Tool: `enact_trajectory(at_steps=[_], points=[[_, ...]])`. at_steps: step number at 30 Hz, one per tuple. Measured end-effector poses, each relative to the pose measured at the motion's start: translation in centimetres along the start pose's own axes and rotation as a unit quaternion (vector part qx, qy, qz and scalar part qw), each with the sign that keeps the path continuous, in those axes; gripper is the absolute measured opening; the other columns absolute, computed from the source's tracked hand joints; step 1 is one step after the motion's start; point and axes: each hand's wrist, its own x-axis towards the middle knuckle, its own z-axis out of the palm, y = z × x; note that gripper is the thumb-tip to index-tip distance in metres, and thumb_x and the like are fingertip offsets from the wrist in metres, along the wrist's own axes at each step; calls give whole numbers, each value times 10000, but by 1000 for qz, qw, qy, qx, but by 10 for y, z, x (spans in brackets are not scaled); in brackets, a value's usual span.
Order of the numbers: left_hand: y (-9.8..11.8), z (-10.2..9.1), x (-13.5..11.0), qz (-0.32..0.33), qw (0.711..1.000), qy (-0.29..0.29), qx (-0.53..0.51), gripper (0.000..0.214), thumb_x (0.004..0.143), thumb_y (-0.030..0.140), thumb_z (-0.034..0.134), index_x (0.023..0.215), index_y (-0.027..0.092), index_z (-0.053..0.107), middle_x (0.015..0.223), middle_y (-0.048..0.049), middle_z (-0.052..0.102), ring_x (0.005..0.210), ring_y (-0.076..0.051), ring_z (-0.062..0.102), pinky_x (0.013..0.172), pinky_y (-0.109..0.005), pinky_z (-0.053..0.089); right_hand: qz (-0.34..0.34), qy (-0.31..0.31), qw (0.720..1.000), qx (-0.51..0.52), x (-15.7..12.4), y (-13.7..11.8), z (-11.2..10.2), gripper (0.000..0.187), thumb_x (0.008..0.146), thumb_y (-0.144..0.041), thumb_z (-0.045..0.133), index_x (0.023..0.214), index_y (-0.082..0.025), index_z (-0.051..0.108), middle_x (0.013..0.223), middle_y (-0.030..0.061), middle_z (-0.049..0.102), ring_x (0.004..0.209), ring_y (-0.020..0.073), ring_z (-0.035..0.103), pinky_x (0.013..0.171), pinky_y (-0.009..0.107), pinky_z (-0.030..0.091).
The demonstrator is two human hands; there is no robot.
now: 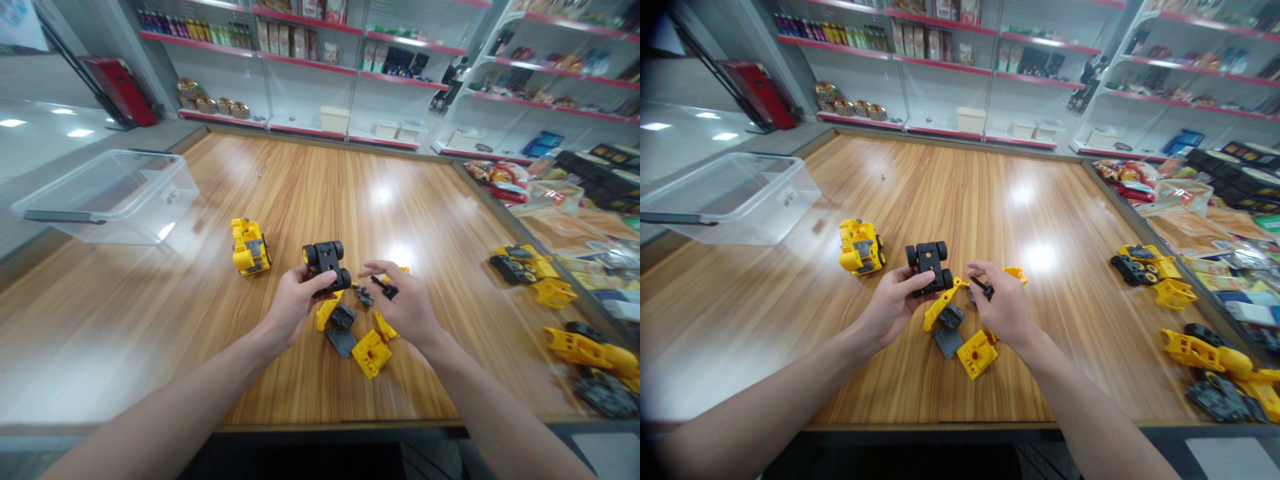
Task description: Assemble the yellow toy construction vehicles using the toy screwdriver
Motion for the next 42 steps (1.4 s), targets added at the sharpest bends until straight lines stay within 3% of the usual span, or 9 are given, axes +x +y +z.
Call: enact_trajectory(at_steps=[4, 10, 14, 25, 42], points=[[-1, -1, 0, -6, 1000, 13, 5, 378, 727, 270, 769, 1065, 133, 670, 996, -88, 707, 885, -189, 651, 681, -266, 500, 17, -59, 994, -86, 1, 8, 1, 158, 921, -230, 552, 1052, -207, 638, 977, 54, 733, 885, 192, 691, 794, 320, 525], [-2, -2, 1, -18, 999, 28, -2, 386, 739, 320, 757, 1058, 121, 670, 950, -96, 707, 843, -188, 644, 640, -261, 480, -1, -165, 978, -130, -2, 11, 7, 59, 857, -205, 621, 867, -208, 679, 770, 27, 723, 716, 181, 673, 624, 262, 434], [-2, -2, 2, -28, 998, 50, -9, 366, 734, 348, 756, 1008, 118, 681, 879, -80, 707, 795, -179, 646, 638, -265, 485, -13, -199, 968, -152, -3, 9, 8, 95, 882, -281, 619, 839, -211, 666, 765, 31, 720, 712, 182, 667, 618, 262, 402], [-2, 2, 4, -68, 994, 89, 9, 302, 682, 308, 793, 856, 77, 709, 789, -80, 716, 724, -163, 663, 703, -258, 499, -26, -226, 956, -186, -4, 10, 9, 117, 885, -292, 616, 815, -201, 638, 763, 35, 711, 715, 186, 657, 605, 264, 385], [-5, 0, 4, -108, 991, 66, 48, 359, 701, 383, 776, 898, 89, 715, 869, -115, 746, 771, -202, 686, 738, -299, 501, -33, -240, 953, -182, -6, 10, 13, 185, 913, -325, 582, 794, -196, 640, 764, 39, 710, 694, 177, 654, 630, 270, 413]])
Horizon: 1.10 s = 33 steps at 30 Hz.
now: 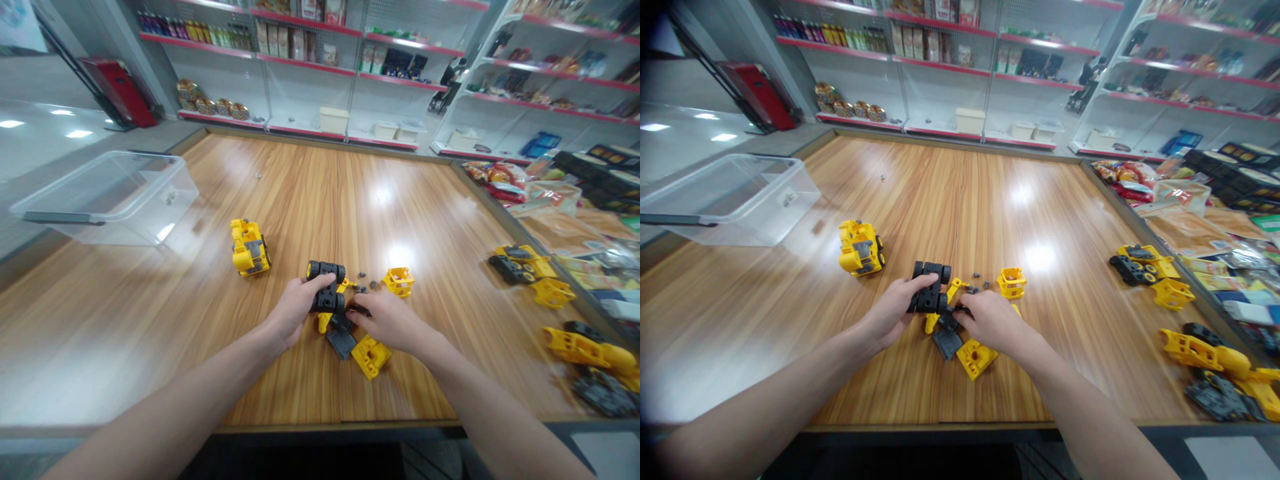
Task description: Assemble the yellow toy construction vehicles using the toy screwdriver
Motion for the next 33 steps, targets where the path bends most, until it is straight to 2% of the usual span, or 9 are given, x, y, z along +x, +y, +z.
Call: enact_trajectory(at_steps=[6, 14, 18, 27, 33], points=[[-1, 0, 0, 0, 1000, 3, 13, 362, 706, 389, 771, 899, 88, 713, 858, -113, 741, 777, -206, 682, 740, -304, 505, -4, -4, 1000, 8, 0, 1, 1, 132, 869, -301, 636, 800, -187, 636, 775, 39, 706, 696, 174, 651, 635, 266, 416], [-3, -2, 3, 17, 1000, 1, 9, 354, 707, 400, 769, 884, 96, 724, 844, -104, 744, 769, -195, 684, 732, -284, 505, -6, 2, 1000, 15, 1, 0, -1, 123, 884, -236, 585, 781, -185, 627, 768, 28, 691, 677, 152, 624, 633, 257, 394], [-3, -2, 3, 13, 1000, -2, 7, 363, 716, 392, 760, 908, 87, 721, 863, -110, 747, 787, -199, 687, 740, -277, 507, -1, 9, 1000, 16, 2, 0, -3, 94, 876, -212, 589, 796, -185, 631, 804, 29, 699, 739, 160, 632, 668, 253, 394], [-2, 0, 2, 5, 1000, 13, 10, 380, 732, 367, 747, 967, 71, 715, 875, -104, 747, 769, -171, 671, 698, -248, 502, 47, 46, 998, 16, 2, 3, -7, 116, 889, -228, 570, 804, -190, 638, 805, 31, 690, 757, 168, 630, 647, 252, 390], [-2, 1, 3, 5, 1000, 16, 9, 402, 731, 372, 746, 979, 57, 706, 904, -119, 740, 774, -181, 667, 704, -271, 505, 105, 83, 991, 22, 2, 9, -10, 162, 910, -235, 538, 973, -190, 680, 918, 61, 715, 830, 188, 649, 694, 271, 436]])
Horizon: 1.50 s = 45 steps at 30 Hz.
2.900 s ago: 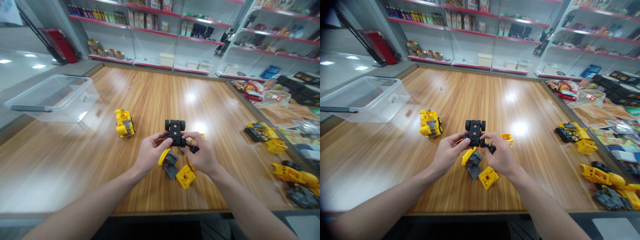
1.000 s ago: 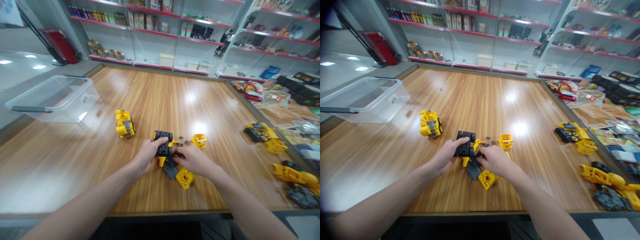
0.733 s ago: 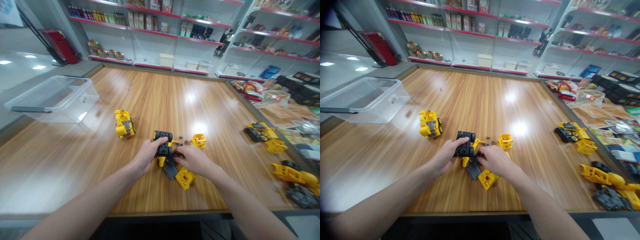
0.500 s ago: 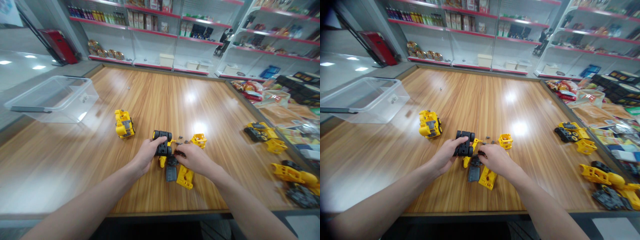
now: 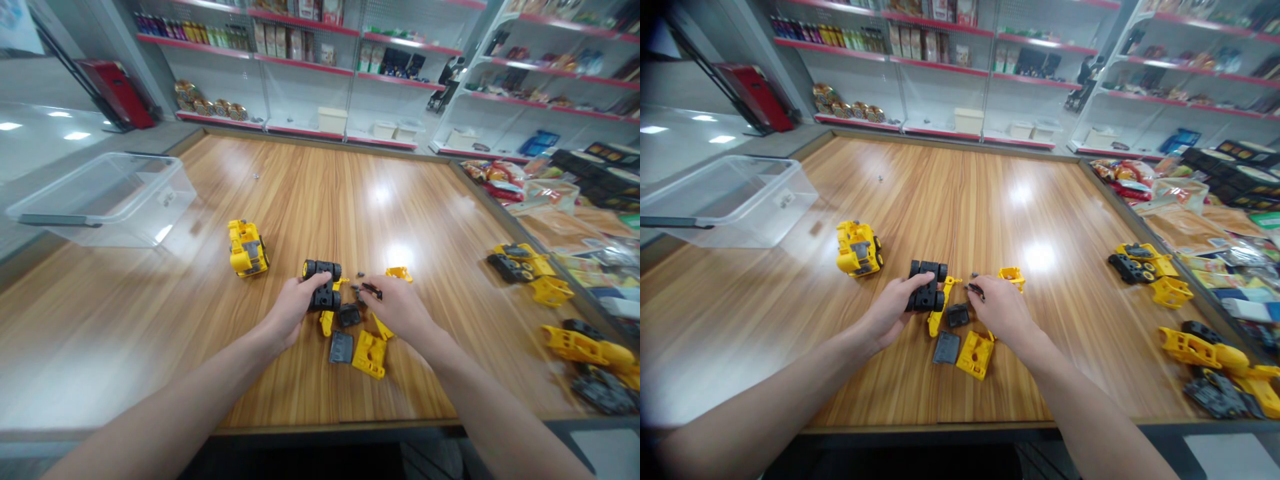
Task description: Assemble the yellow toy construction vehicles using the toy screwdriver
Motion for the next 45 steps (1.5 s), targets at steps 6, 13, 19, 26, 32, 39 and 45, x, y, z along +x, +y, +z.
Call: enact_trajectory(at_steps=[6, 13, 19, 26, 32, 39, 45], points=[[-3, -2, 2, 4, 1000, 2, -1, 389, 716, 357, 754, 961, 59, 703, 899, -116, 735, 746, -175, 659, 694, -274, 500, 10, -13, 1000, 0, 0, -3, 1, 134, 884, -225, 568, 911, -203, 697, 856, 44, 720, 788, 181, 655, 661, 258, 435], [-2, -3, 1, 7, 1000, -7, -5, 352, 714, 316, 755, 962, 70, 707, 888, -104, 732, 783, -175, 663, 721, -268, 500, 22, -31, 999, -15, 1, 0, 1, 114, 847, -214, 602, 905, -211, 701, 821, 35, 715, 752, 176, 652, 629, 252, 421], [-2, -2, 1, 11, 1000, -19, -9, 352, 726, 273, 738, 1015, 78, 692, 933, -105, 726, 832, -169, 655, 746, -264, 499, 35, -27, 998, -36, 1, 2, 2, 101, 854, -243, 593, 838, -216, 690, 800, 26, 717, 730, 179, 652, 599, 255, 395], [-5, -3, 2, 34, 999, -20, 10, 384, 737, 289, 719, 1054, 76, 680, 976, -121, 721, 883, -196, 658, 772, -288, 504, 76, 12, 995, -58, 1, 9, -6, 146, 872, -285, 569, 814, -202, 674, 769, 44, 710, 713, 192, 646, 588, 270, 380], [-7, -7, 10, 113, 992, 15, 53, 384, 731, 287, 723, 1068, 118, 646, 1036, -94, 699, 951, -197, 647, 827, -289, 500, 86, 26, 994, -57, 0, 9, -7, 147, 861, -303, 584, 816, -213, 691, 762, 39, 714, 724, 191, 654, 591, 266, 385], [-17, -17, 25, 168, 974, 72, 132, 521, 710, 298, 757, 1167, 165, 546, 1056, -104, 669, 891, -205, 662, 776, -316, 521, 122, 98, 985, -78, 1, 11, -17, 243, 917, -326, 492, 861, -199, 691, 826, 62, 719, 739, 199, 646, 607, 288, 384], [-18, -23, 30, 195, 958, 97, 187, 568, 694, 250, 757, 1220, 174, 556, 1122, -117, 653, 1012, -234, 638, 943, -363, 459, 187, 155, 963, -116, 4, 36, -33, 315, 937, -337, 436, 969, -168, 700, 920, 122, 711, 808, 244, 645, 642, 321, 387]])
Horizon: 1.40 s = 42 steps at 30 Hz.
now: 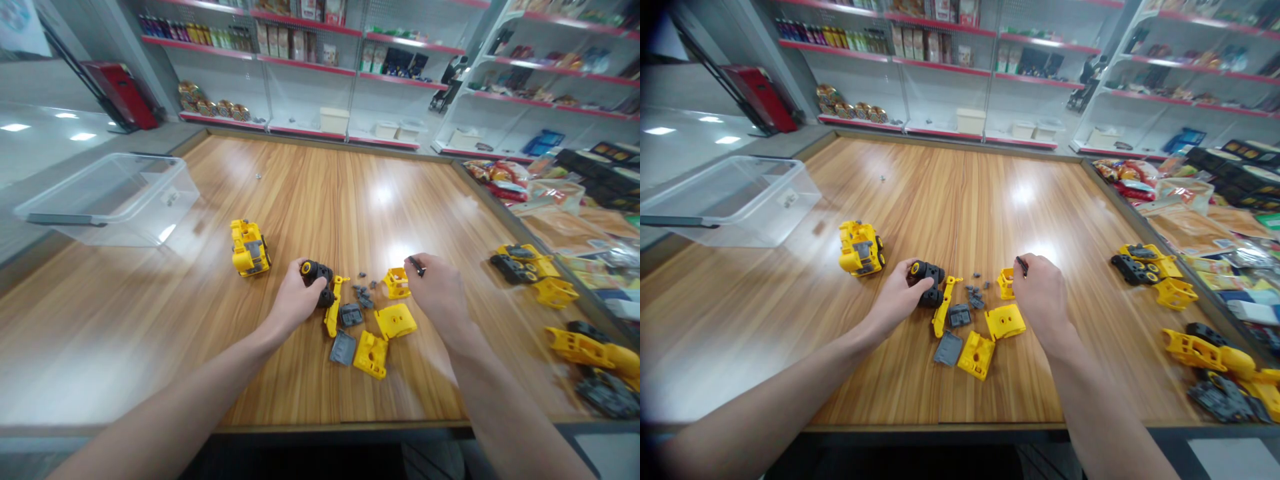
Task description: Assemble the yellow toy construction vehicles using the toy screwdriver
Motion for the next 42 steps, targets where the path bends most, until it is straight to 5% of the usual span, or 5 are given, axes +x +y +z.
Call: enact_trajectory(at_steps=[9, 18, 27, 35, 42], points=[[3, -3, -2, 47, 997, -10, 64, 567, 700, 202, 719, 1250, 142, 598, 1298, -168, 570, 1254, -297, 506, 1103, -420, 323, -24, -93, 995, 3, -2, 8, 15, 364, 776, -518, 653, 855, -174, 745, 771, 106, 697, 687, 235, 640, 551, 292, 368], [32, 0, -23, 145, 987, -37, 63, 427, 736, 187, 687, 1160, 223, 667, 1244, -88, 580, 1242, -246, 505, 1113, -366, 342, -78, -64, 991, 83, -5, -12, 7, 344, 843, -501, 611, 933, -181, 701, 909, 73, 711, 790, 201, 644, 676, 288, 448], [45, 3, -44, 287, 912, -287, 55, 501, 755, 193, 703, 1248, 238, 630, 1254, -106, 605, 1192, -249, 549, 1067, -378, 400, -185, -216, 889, 359, -31, -46, -4, 260, 787, -415, 734, 906, -192, 674, 813, 4, 684, 735, 151, 610, 657, 253, 451], [44, 4, -36, 107, 983, -143, -43, 241, 798, 274, 669, 1023, 188, 672, 1061, -81, 682, 974, -220, 646, 892, -341, 505, -200, -333, 897, 209, -22, -30, -7, 117, 770, -316, 719, 792, -203, 694, 714, -13, 683, 649, 148, 616, 581, 245, 426], [43, 5, -28, -43, 959, -144, -242, 333, 786, 408, 694, 968, 130, 664, 925, -79, 694, 863, -213, 682, 765, -356, 582, -229, -351, 893, 166, -26, -28, -4, 52, 741, -267, 730, 726, -220, 714, 639, -19, 672, 598, 144, 609, 552, 236, 406]])
